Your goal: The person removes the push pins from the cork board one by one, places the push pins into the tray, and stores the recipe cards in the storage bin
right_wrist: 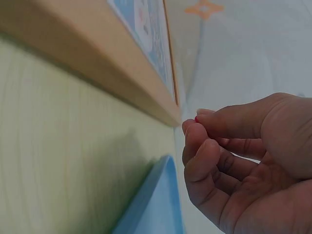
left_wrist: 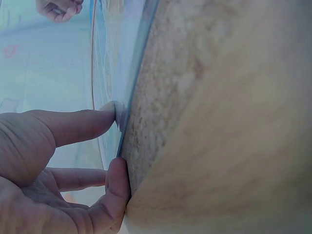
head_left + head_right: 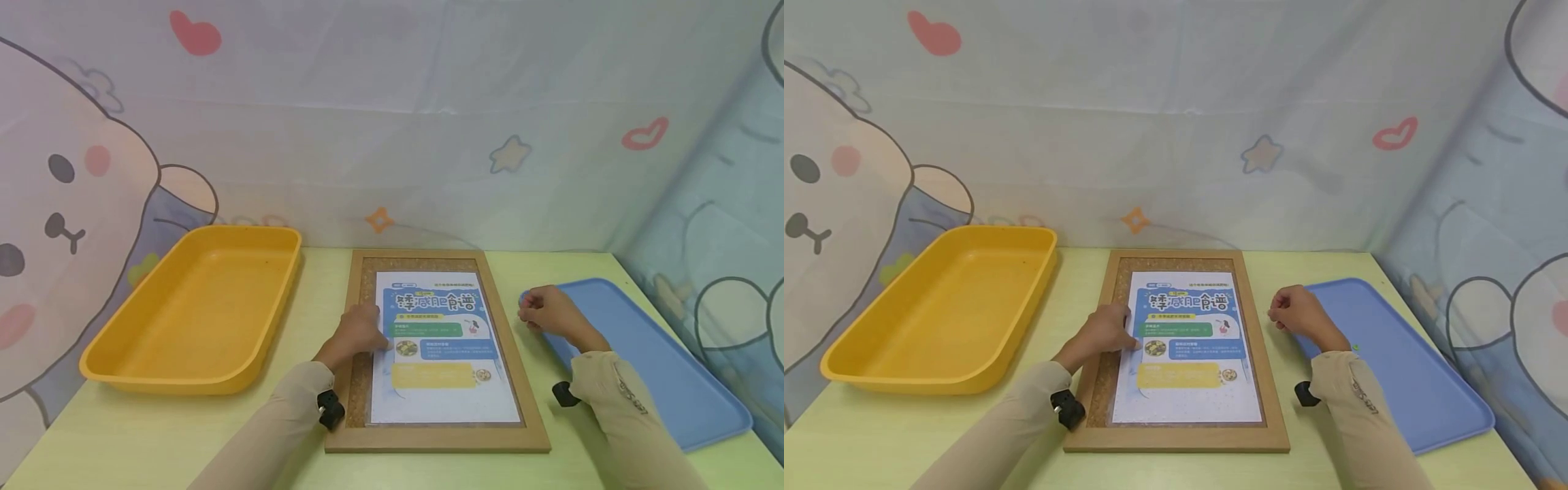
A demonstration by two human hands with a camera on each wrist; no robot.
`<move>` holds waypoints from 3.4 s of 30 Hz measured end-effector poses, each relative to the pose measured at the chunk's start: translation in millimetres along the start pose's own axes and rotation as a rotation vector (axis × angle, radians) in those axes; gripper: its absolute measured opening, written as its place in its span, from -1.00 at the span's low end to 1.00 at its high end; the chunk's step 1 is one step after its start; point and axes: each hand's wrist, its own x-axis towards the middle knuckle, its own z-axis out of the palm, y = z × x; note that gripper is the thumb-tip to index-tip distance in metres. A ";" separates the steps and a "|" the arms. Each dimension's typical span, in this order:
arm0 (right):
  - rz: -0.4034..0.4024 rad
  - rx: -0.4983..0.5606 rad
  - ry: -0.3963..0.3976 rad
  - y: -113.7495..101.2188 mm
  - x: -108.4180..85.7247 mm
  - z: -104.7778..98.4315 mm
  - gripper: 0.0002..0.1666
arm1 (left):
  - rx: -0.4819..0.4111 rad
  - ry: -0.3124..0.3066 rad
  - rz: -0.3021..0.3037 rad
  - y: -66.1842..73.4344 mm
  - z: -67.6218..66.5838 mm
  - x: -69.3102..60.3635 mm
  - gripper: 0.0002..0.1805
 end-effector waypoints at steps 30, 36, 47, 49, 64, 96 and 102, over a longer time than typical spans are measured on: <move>-0.033 -0.375 0.110 70.1 -59.7 -48.6 -0.78 | -0.024 -0.008 0.001 -1.5 0.9 -0.1 -0.26; -0.014 -0.424 0.089 69.4 -57.2 -46.1 -0.78 | -0.010 -0.005 0.008 -1.9 1.7 0.8 -0.29; 0.063 -0.494 0.078 73.8 -54.0 -42.9 -0.76 | -0.024 -0.004 0.009 -1.0 1.1 0.9 -0.29; 0.076 -0.491 0.089 73.2 -54.4 -41.9 -0.75 | -0.023 -0.008 0.006 -1.5 1.6 1.0 -0.29; 0.137 -0.524 0.170 59.5 -59.0 -32.0 -0.67 | -0.039 -0.005 -0.006 -1.9 1.1 -0.3 -0.26; 0.155 -0.574 0.191 62.3 -59.0 -25.3 -0.68 | -0.508 -0.114 -0.028 -5.7 -35.0 -2.0 -0.92; 0.111 -0.584 0.209 63.8 -59.3 -21.7 -0.68 | -0.593 -0.061 0.045 -18.3 -88.1 -25.0 -0.84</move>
